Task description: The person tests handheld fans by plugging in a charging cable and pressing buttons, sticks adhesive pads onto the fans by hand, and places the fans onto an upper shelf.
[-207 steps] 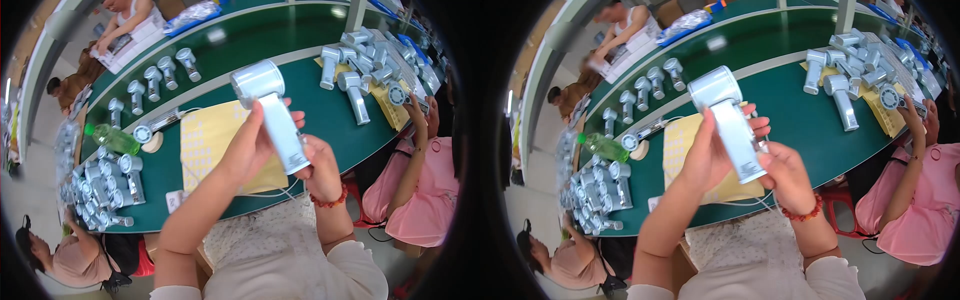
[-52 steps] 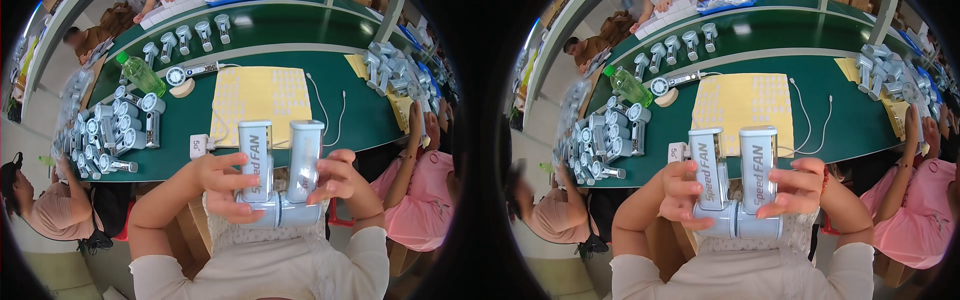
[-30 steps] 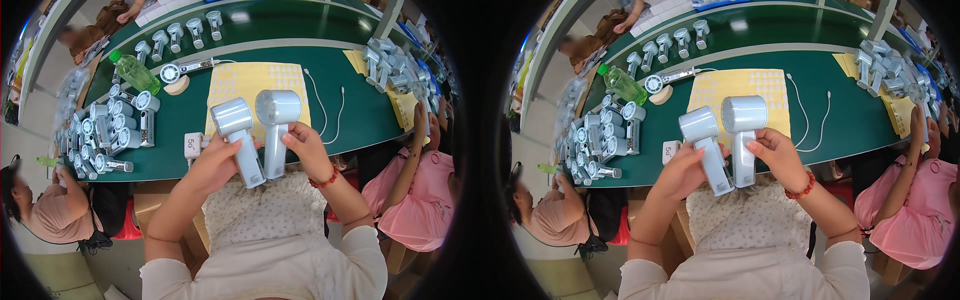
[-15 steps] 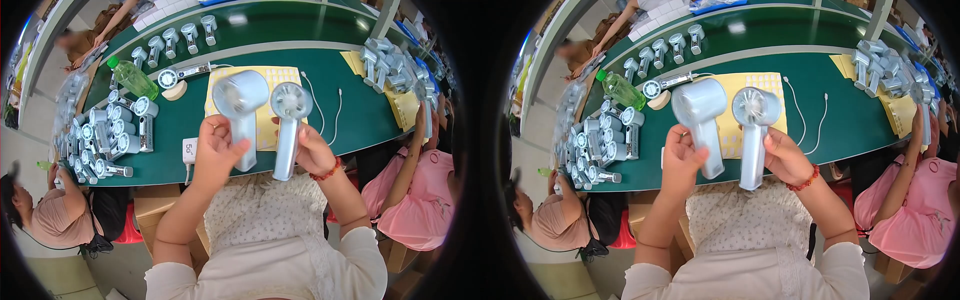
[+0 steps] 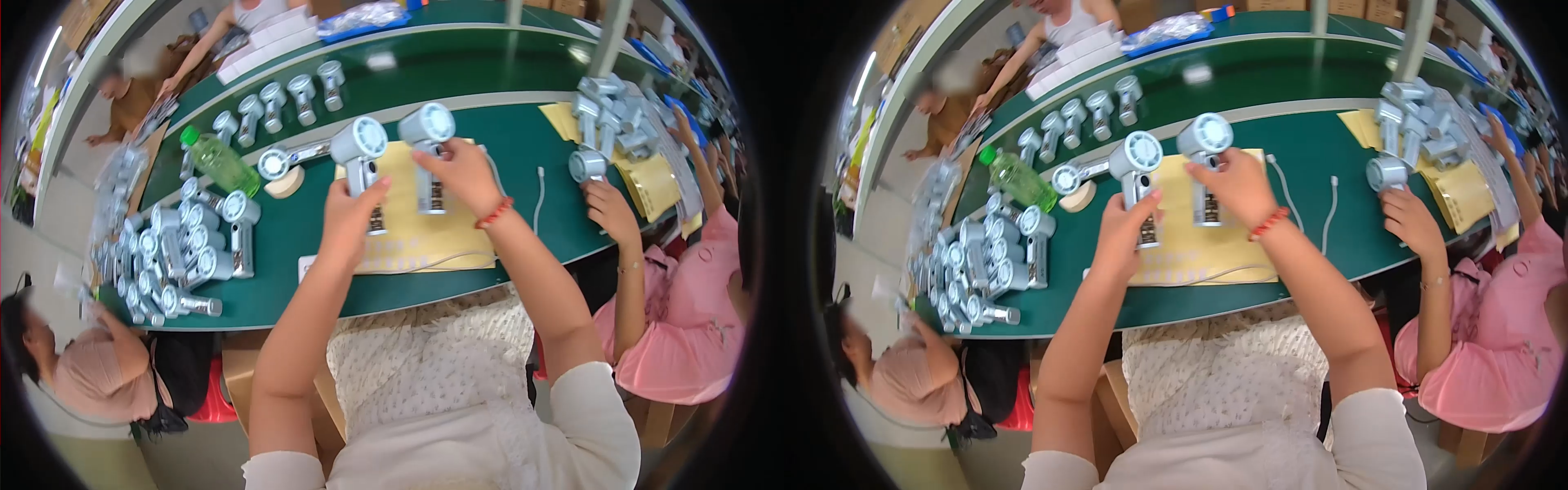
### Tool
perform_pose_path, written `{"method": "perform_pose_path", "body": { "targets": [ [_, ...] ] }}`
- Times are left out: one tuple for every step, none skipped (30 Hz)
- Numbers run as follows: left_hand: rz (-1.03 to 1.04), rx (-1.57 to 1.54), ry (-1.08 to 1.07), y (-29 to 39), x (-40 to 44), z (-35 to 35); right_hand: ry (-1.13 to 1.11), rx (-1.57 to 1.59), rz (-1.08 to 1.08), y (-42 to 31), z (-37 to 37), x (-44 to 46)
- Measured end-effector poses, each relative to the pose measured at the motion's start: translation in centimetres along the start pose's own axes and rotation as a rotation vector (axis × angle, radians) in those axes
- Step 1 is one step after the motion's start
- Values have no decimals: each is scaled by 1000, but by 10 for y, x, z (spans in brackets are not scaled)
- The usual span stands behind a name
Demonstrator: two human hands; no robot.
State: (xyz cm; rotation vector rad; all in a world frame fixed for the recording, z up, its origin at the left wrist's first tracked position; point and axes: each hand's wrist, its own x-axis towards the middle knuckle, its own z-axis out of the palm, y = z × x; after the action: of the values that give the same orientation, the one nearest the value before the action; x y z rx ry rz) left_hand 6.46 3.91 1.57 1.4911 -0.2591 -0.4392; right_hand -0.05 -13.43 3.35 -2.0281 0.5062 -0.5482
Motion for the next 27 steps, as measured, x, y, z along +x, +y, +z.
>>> {"method": "perform_pose_path", "body": {
  "targets": [
    [-13, 74, -21, -5, 10, -6, -6, -2, -22, 6, 5, 5],
    [-18, 144, -50, -6, 21, -7, -5, -10, -46, 15, 11, 12],
    [9, 263, -25, -6, 27, -5, 11, -153, -121, 26, 18, 20],
    [38, 381, 1, -8, 30, -4, 21, -299, -186, 36, 23, 27],
    [210, 434, 0, -14, 34, -4, 93, -395, -192, 40, 30, 28],
    [383, 479, 7, -22, 39, -4, 157, -489, -197, 40, 35, 26],
    [435, 388, 85, -41, 49, -4, 169, -505, -162, 35, 36, 22],
    [484, 296, 170, -54, 57, -4, 176, -517, -132, 29, 34, 19],
    [413, 506, 163, -49, 58, -9, 117, -554, -112, 24, 30, 18],
    [380, 599, 127, -37, 53, -4, 128, -586, -129, 23, 22, 18],
    [343, 692, 94, -21, 43, 0, 133, -617, -144, 24, 14, 15],
    [298, 786, 65, -16, 38, 1, 129, -646, -160, 25, 6, 10],
    [381, 870, 82, -19, 39, 0, 202, -646, -175, 22, -12, 2],
    [357, 852, 83, -21, 40, -3, 322, -629, -254, 31, -31, -5],
    [337, 829, 89, -22, 43, -6, 396, -647, -345, 42, -55, -11],
    [318, 805, 95, -24, 45, -10, 513, -717, -331, 42, -80, -23],
    [283, 762, 98, -28, 47, -15, 580, -789, -322, 53, -104, -34],
    [249, 721, 96, -33, 50, -20, 621, -868, -236, 66, -123, -47],
    [220, 679, 90, -37, 55, -25, 647, -981, -136, 83, -140, -59],
    [190, 637, 82, -40, 59, -29, 641, -1009, -23, 101, -153, -68],
    [118, 692, -1, -40, 64, -34, 656, -948, 4, 115, -162, -73],
    [165, 701, 102, -35, 58, -26, 650, -874, 0, 129, -170, -76],
    [214, 711, 204, -29, 47, -15, 645, -799, -3, 143, -177, -77],
    [265, 720, 307, -16, 33, -2, 643, -722, -5, 149, -181, -78],
    [293, 572, 206, 9, 13, 11, 640, -715, 9, 142, -182, -80],
    [318, 426, 108, 34, -9, 25, 670, -602, -9, 132, -178, -82],
    [334, 289, -33, 43, -29, 36, 698, -487, -28, 119, -169, -84]
  ]
}}
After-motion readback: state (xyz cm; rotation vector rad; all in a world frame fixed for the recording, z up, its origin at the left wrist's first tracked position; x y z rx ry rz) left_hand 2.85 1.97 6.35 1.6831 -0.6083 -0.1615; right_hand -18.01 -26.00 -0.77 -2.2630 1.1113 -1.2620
